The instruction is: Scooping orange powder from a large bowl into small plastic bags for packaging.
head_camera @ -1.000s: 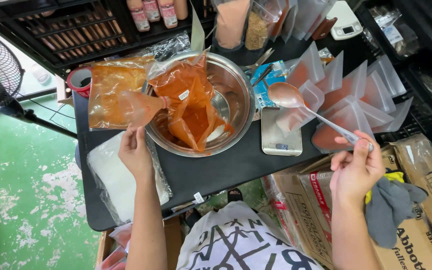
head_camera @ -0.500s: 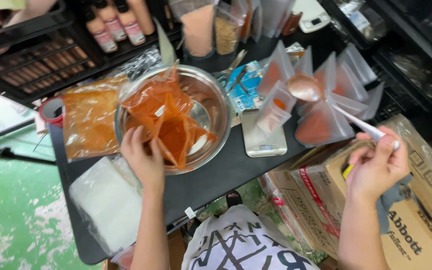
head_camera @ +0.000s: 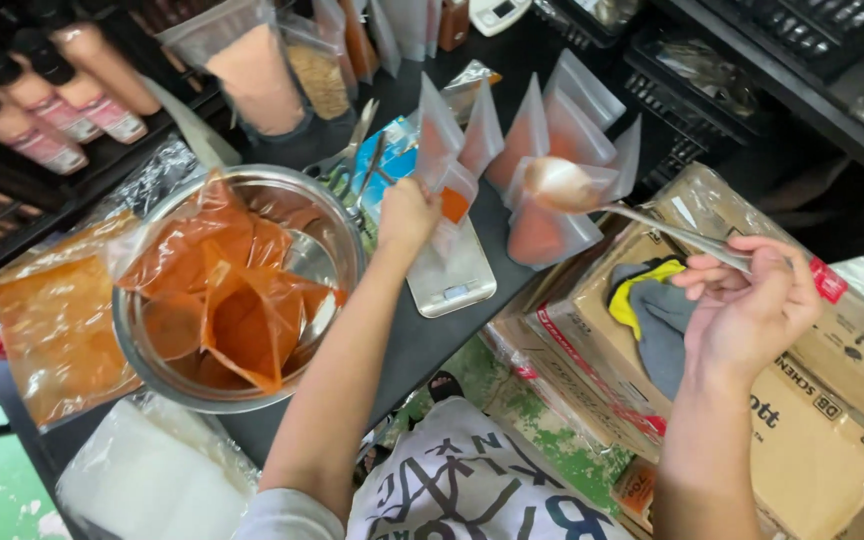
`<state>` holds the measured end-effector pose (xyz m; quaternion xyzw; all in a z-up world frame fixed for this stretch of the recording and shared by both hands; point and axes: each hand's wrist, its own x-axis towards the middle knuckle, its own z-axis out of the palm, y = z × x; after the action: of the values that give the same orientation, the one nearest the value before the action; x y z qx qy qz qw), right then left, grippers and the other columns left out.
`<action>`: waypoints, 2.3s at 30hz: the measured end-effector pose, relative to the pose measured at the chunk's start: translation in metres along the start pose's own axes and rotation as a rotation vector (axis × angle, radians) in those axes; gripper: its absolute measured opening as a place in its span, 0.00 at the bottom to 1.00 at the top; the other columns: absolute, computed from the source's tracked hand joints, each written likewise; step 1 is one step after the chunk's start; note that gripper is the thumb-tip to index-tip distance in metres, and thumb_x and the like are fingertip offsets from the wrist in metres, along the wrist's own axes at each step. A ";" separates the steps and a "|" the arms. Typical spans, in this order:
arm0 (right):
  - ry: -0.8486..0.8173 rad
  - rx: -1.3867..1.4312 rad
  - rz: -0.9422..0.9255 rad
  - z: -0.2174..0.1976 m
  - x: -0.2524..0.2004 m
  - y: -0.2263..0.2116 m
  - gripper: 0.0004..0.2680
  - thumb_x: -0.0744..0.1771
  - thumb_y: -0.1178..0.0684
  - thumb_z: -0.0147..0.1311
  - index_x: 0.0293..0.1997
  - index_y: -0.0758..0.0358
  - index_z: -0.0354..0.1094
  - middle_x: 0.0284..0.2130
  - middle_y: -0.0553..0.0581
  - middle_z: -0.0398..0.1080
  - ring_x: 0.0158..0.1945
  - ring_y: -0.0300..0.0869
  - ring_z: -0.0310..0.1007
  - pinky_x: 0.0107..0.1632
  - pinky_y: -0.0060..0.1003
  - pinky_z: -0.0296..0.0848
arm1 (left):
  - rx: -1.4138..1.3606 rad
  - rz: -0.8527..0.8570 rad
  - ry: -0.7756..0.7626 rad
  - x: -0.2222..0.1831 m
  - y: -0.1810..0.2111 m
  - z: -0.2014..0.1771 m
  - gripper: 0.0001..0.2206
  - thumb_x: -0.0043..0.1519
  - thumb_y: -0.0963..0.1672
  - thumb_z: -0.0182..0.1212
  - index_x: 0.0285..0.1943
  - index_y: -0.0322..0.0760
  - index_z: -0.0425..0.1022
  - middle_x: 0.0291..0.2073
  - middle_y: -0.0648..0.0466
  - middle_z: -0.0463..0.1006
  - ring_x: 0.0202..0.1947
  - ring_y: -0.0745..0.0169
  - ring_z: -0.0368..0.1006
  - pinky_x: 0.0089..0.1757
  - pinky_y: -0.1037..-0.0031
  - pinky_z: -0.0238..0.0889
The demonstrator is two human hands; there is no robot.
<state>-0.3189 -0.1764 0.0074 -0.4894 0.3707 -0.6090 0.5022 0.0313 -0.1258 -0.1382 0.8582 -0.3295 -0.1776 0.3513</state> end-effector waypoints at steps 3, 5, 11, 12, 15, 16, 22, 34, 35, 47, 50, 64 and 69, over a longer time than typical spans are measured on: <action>-0.088 -0.054 -0.117 -0.002 0.000 0.005 0.12 0.77 0.60 0.40 0.38 0.71 0.67 0.28 0.63 0.68 0.24 0.48 0.77 0.18 0.31 0.69 | 0.171 0.219 -0.014 0.008 0.002 -0.009 0.08 0.59 0.40 0.53 0.26 0.31 0.70 0.24 0.35 0.75 0.29 0.28 0.73 0.32 0.50 0.66; -0.136 -0.129 -0.152 0.016 -0.002 -0.008 0.11 0.76 0.63 0.41 0.38 0.72 0.68 0.25 0.65 0.70 0.23 0.46 0.76 0.19 0.29 0.68 | 0.188 0.186 -0.099 0.000 0.024 -0.017 0.08 0.60 0.40 0.52 0.28 0.32 0.73 0.24 0.38 0.76 0.28 0.33 0.73 0.31 0.53 0.67; -0.351 -0.208 -0.200 0.074 0.000 -0.005 0.07 0.69 0.68 0.49 0.32 0.72 0.71 0.16 0.66 0.70 0.15 0.44 0.72 0.17 0.28 0.69 | 0.271 0.199 -0.171 -0.013 0.035 -0.006 0.04 0.55 0.42 0.67 0.28 0.39 0.80 0.26 0.39 0.80 0.38 0.32 0.80 0.38 0.54 0.76; -0.419 -0.206 -0.208 0.083 0.000 -0.004 0.06 0.68 0.68 0.52 0.31 0.71 0.72 0.14 0.65 0.70 0.14 0.43 0.73 0.16 0.28 0.69 | 0.269 0.208 -0.175 -0.017 0.040 -0.008 0.04 0.55 0.42 0.67 0.28 0.38 0.80 0.27 0.39 0.80 0.38 0.32 0.80 0.38 0.54 0.76; -0.457 -0.292 -0.175 0.101 0.002 0.013 0.07 0.67 0.64 0.55 0.28 0.63 0.74 0.12 0.58 0.70 0.12 0.39 0.72 0.15 0.24 0.66 | 0.270 0.198 -0.179 -0.016 0.037 -0.005 0.04 0.55 0.43 0.68 0.28 0.40 0.80 0.26 0.41 0.80 0.38 0.34 0.81 0.38 0.55 0.76; -0.458 -0.290 -0.173 0.104 0.001 0.017 0.07 0.67 0.64 0.55 0.28 0.63 0.74 0.12 0.58 0.70 0.12 0.39 0.72 0.15 0.24 0.66 | 0.272 0.196 -0.178 -0.020 0.041 -0.009 0.04 0.55 0.43 0.68 0.28 0.40 0.80 0.26 0.41 0.80 0.38 0.34 0.81 0.38 0.55 0.76; -0.469 -0.416 -0.188 0.118 0.001 0.035 0.08 0.66 0.61 0.57 0.24 0.60 0.74 0.10 0.52 0.70 0.12 0.37 0.71 0.22 0.22 0.67 | 0.271 0.203 -0.200 -0.028 0.047 -0.013 0.04 0.57 0.42 0.64 0.30 0.37 0.80 0.27 0.39 0.80 0.39 0.33 0.80 0.39 0.54 0.77; -0.404 -0.352 -0.095 0.119 -0.009 0.046 0.07 0.66 0.63 0.53 0.27 0.65 0.74 0.14 0.58 0.72 0.14 0.37 0.72 0.20 0.26 0.71 | 0.249 0.215 -0.214 -0.034 0.053 -0.016 0.05 0.57 0.40 0.62 0.29 0.36 0.81 0.26 0.39 0.79 0.37 0.34 0.81 0.37 0.56 0.76; -0.392 -0.334 -0.076 0.118 -0.012 0.045 0.07 0.66 0.63 0.52 0.27 0.66 0.74 0.14 0.59 0.73 0.14 0.38 0.72 0.19 0.27 0.71 | 0.252 0.215 -0.213 -0.035 0.055 -0.017 0.04 0.57 0.40 0.63 0.29 0.36 0.81 0.26 0.39 0.79 0.37 0.34 0.81 0.37 0.57 0.76; -0.258 -0.224 -0.085 0.071 -0.018 -0.004 0.07 0.68 0.66 0.47 0.35 0.70 0.72 0.20 0.67 0.73 0.18 0.40 0.73 0.20 0.26 0.73 | 0.181 0.183 -0.137 -0.003 0.022 -0.011 0.06 0.58 0.40 0.60 0.28 0.36 0.79 0.26 0.37 0.79 0.39 0.30 0.79 0.39 0.53 0.74; -0.251 -0.176 -0.136 0.063 -0.018 -0.018 0.06 0.70 0.64 0.47 0.36 0.71 0.72 0.22 0.69 0.73 0.20 0.41 0.74 0.22 0.27 0.73 | 0.163 0.161 -0.101 0.003 0.011 -0.014 0.07 0.58 0.41 0.58 0.28 0.36 0.79 0.27 0.36 0.79 0.39 0.29 0.79 0.40 0.51 0.74; -0.586 0.251 0.028 0.154 -0.105 0.020 0.09 0.71 0.55 0.49 0.36 0.71 0.69 0.18 0.72 0.72 0.17 0.45 0.75 0.17 0.31 0.72 | -0.195 -0.041 0.189 -0.165 -0.015 -0.029 0.20 0.65 0.48 0.58 0.56 0.25 0.70 0.42 0.28 0.76 0.46 0.22 0.74 0.45 0.35 0.68; -0.987 -0.131 -0.329 0.192 -0.192 0.085 0.08 0.70 0.55 0.48 0.49 0.55 0.75 0.27 0.55 0.80 0.31 0.42 0.83 0.38 0.34 0.80 | 0.120 -0.164 0.444 -0.199 -0.039 -0.017 0.16 0.64 0.46 0.55 0.57 0.33 0.69 0.46 0.38 0.75 0.48 0.32 0.73 0.45 0.49 0.69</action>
<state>-0.1089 -0.0004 -0.0681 -0.8004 0.0454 -0.3521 0.4831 -0.0856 0.0410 -0.1404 0.9195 -0.1833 0.0075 0.3477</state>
